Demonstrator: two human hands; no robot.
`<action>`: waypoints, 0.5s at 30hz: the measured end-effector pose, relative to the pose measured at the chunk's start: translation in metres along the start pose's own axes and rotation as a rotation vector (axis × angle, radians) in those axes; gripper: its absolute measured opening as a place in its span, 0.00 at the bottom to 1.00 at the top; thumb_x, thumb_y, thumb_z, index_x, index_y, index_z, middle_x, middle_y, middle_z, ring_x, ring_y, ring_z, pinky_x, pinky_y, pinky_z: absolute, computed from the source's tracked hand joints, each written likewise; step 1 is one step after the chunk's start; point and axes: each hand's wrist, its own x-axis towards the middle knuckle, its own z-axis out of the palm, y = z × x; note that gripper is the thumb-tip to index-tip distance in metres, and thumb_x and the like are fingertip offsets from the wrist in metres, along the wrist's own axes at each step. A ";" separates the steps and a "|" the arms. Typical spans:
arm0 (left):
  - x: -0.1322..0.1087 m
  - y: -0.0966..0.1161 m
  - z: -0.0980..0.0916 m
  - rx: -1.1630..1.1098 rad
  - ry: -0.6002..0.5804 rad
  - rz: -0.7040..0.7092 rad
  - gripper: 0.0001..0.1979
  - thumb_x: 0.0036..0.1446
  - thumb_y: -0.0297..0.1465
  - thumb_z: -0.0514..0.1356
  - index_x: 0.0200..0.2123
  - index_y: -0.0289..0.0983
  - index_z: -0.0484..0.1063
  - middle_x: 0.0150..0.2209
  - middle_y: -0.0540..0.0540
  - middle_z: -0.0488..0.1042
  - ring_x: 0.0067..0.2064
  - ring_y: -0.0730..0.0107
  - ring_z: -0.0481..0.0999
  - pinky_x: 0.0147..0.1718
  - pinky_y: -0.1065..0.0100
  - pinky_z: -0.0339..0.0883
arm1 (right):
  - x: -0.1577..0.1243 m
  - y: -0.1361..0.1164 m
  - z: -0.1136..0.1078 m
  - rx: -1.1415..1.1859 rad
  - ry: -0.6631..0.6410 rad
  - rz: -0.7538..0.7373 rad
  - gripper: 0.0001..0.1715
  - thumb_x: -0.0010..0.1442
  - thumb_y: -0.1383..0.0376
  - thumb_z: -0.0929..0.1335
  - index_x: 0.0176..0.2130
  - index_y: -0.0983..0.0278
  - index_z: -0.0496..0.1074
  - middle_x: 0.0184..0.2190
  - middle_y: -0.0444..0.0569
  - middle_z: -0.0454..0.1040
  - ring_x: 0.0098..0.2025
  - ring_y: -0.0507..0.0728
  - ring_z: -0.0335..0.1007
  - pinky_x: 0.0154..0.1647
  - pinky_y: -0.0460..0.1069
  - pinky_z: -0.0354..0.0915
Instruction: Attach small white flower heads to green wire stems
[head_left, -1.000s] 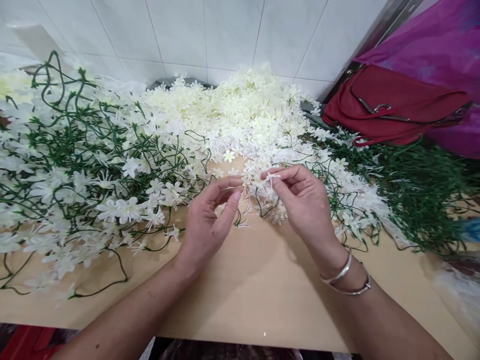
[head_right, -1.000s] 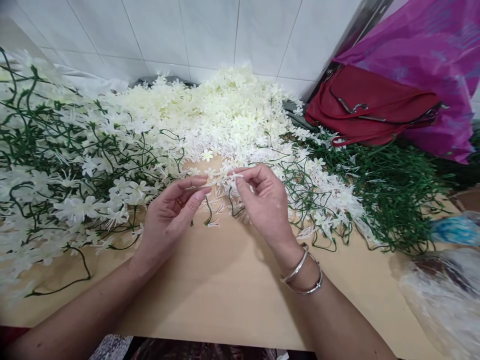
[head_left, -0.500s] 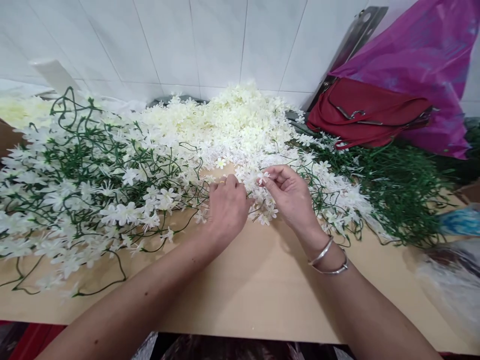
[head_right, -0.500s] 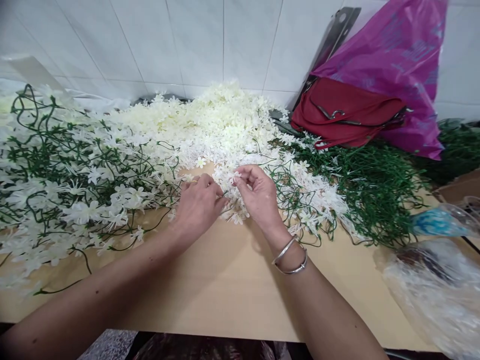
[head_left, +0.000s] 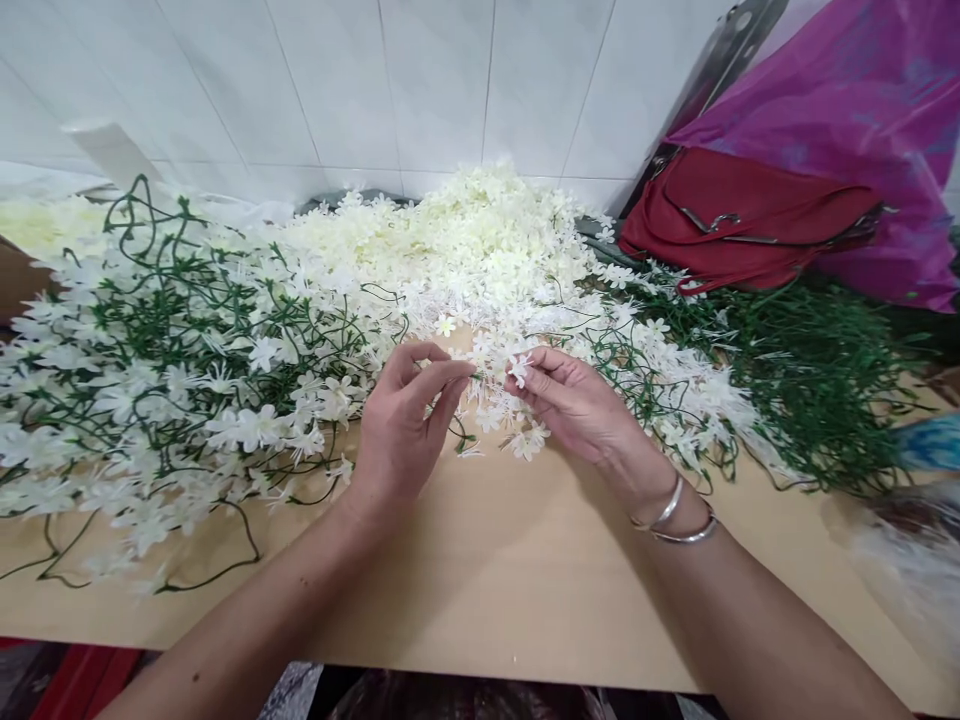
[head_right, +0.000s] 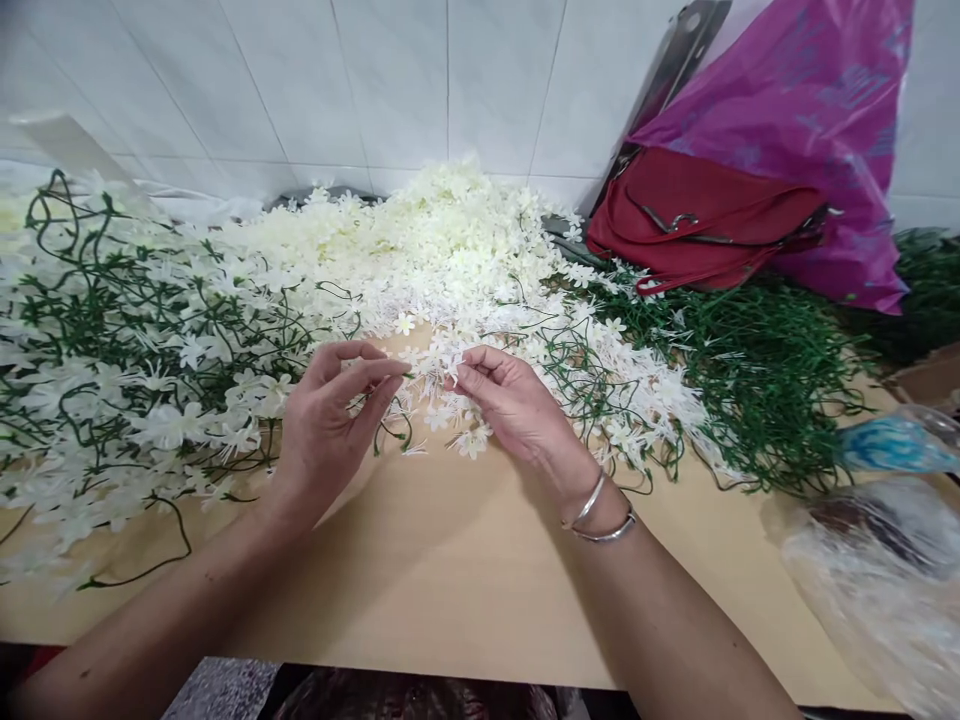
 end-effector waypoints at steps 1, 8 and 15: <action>-0.004 0.002 -0.002 0.004 -0.003 0.010 0.07 0.69 0.25 0.62 0.44 0.40 0.80 0.44 0.45 0.78 0.43 0.69 0.80 0.44 0.66 0.72 | -0.002 0.000 0.003 0.002 -0.011 0.000 0.21 0.45 0.54 0.85 0.31 0.60 0.79 0.31 0.41 0.76 0.36 0.52 0.71 0.47 0.50 0.68; -0.035 0.009 -0.009 -0.320 -0.094 -0.370 0.03 0.67 0.29 0.64 0.41 0.39 0.79 0.34 0.49 0.78 0.34 0.71 0.77 0.35 0.68 0.71 | -0.014 0.012 0.021 -0.017 -0.143 0.091 0.19 0.48 0.53 0.84 0.32 0.60 0.80 0.32 0.43 0.77 0.35 0.53 0.69 0.38 0.48 0.64; -0.043 0.004 -0.007 -0.387 -0.092 -0.465 0.04 0.66 0.32 0.65 0.39 0.40 0.81 0.35 0.47 0.80 0.35 0.69 0.75 0.35 0.67 0.69 | -0.015 0.021 0.027 -0.051 -0.146 0.126 0.17 0.50 0.53 0.83 0.33 0.59 0.81 0.33 0.43 0.77 0.34 0.52 0.68 0.34 0.47 0.63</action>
